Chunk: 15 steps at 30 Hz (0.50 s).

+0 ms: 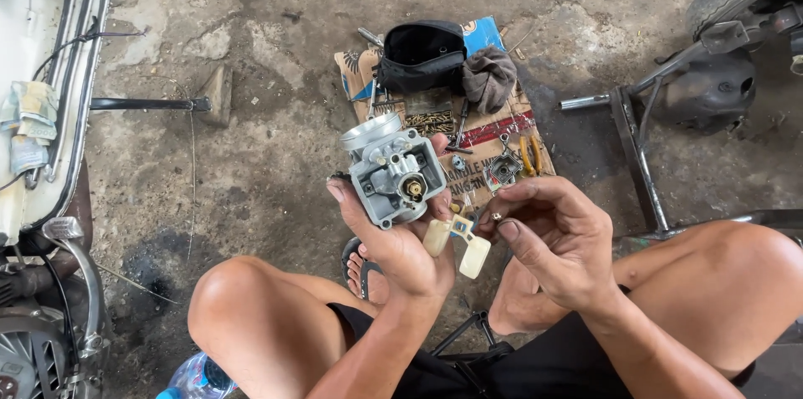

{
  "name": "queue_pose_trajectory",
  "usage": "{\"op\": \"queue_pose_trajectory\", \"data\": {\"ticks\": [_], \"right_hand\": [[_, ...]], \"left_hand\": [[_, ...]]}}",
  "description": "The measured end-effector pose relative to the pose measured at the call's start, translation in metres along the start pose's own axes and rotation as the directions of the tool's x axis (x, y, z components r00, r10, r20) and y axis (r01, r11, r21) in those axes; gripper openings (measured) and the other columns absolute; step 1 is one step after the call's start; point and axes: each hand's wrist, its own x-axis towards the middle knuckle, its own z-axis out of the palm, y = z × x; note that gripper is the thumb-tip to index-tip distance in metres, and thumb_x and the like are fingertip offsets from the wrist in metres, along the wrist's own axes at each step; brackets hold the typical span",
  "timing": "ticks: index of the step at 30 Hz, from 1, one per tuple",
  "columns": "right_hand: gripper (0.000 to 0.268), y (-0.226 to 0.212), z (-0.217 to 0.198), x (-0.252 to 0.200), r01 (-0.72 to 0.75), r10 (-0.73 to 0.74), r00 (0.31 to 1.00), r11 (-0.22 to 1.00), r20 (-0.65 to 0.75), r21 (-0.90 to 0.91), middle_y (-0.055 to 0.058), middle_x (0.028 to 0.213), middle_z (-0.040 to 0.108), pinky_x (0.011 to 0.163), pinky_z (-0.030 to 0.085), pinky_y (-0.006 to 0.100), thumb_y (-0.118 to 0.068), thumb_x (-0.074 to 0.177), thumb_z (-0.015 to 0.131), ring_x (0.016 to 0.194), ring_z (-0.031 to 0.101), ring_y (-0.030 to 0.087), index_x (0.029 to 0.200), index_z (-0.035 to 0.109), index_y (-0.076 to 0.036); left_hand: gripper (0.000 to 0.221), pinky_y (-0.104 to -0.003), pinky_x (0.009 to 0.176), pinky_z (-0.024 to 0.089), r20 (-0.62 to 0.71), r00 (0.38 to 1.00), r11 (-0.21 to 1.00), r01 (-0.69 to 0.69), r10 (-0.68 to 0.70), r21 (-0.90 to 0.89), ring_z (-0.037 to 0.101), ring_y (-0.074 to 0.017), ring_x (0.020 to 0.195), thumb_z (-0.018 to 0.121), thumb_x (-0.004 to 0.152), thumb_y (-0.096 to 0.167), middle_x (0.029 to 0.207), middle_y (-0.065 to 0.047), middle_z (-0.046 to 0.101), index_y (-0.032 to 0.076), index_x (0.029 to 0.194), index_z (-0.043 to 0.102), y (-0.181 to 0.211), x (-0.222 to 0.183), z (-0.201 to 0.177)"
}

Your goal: Disassembling and inspecting a motorcycle carburetor, focusing on the jets and float assembly.

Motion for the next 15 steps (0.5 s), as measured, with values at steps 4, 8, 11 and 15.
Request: {"op": "queue_pose_trajectory", "data": {"ticks": [4,8,11,15], "right_hand": [[0.026,0.002,-0.004,-0.002,-0.065,0.065,0.998,0.998,0.007,-0.001,0.018,0.102,0.072,0.079,0.072,0.032,-0.003,0.090,0.072,0.085,0.079,0.025,0.113,0.064,0.005],[0.025,0.018,-0.016,-0.008,-0.129,0.129,0.991,0.992,0.029,0.004,0.017,0.109,0.075,0.089,0.066,0.027,-0.001,0.084,0.079,0.103,0.074,0.022,0.107,0.071,0.003],[0.016,0.012,-0.012,-0.002,-0.132,0.119,0.986,0.984,0.113,0.120,0.017,0.099,0.074,0.082,0.061,0.029,-0.003,0.088,0.076,0.096,0.073,0.024,0.102,0.071,0.002],[0.010,0.007,0.005,0.003,-0.089,0.084,0.996,0.985,0.044,0.149,0.021,0.089,0.073,0.062,0.060,0.024,0.003,0.087,0.076,0.078,0.065,0.011,0.094,0.072,0.009]], "left_hand": [[0.084,-0.024,0.039,0.043,0.062,0.998,1.000,0.029,-0.029,0.011,0.055,-0.0164,0.046,0.033,0.096,0.070,0.109,-0.034,0.072,-0.002,0.124,0.063,0.002,-0.003,0.000],[0.081,-0.026,0.046,0.040,0.143,0.989,0.999,0.026,-0.031,0.042,0.048,-0.0174,0.045,0.029,0.101,0.067,0.102,-0.031,0.073,-0.005,0.118,0.063,-0.001,-0.003,-0.001],[0.087,-0.023,0.040,0.038,0.066,0.991,0.983,0.107,-0.118,0.150,0.052,-0.0150,0.048,0.030,0.094,0.074,0.103,-0.021,0.076,-0.001,0.110,0.070,0.002,-0.006,0.001],[0.070,-0.025,0.031,0.045,-0.147,0.989,0.991,0.014,0.006,0.132,0.057,-0.0269,0.033,0.040,0.100,0.069,0.058,-0.024,0.068,0.007,0.087,0.071,0.001,-0.016,0.029]]}}
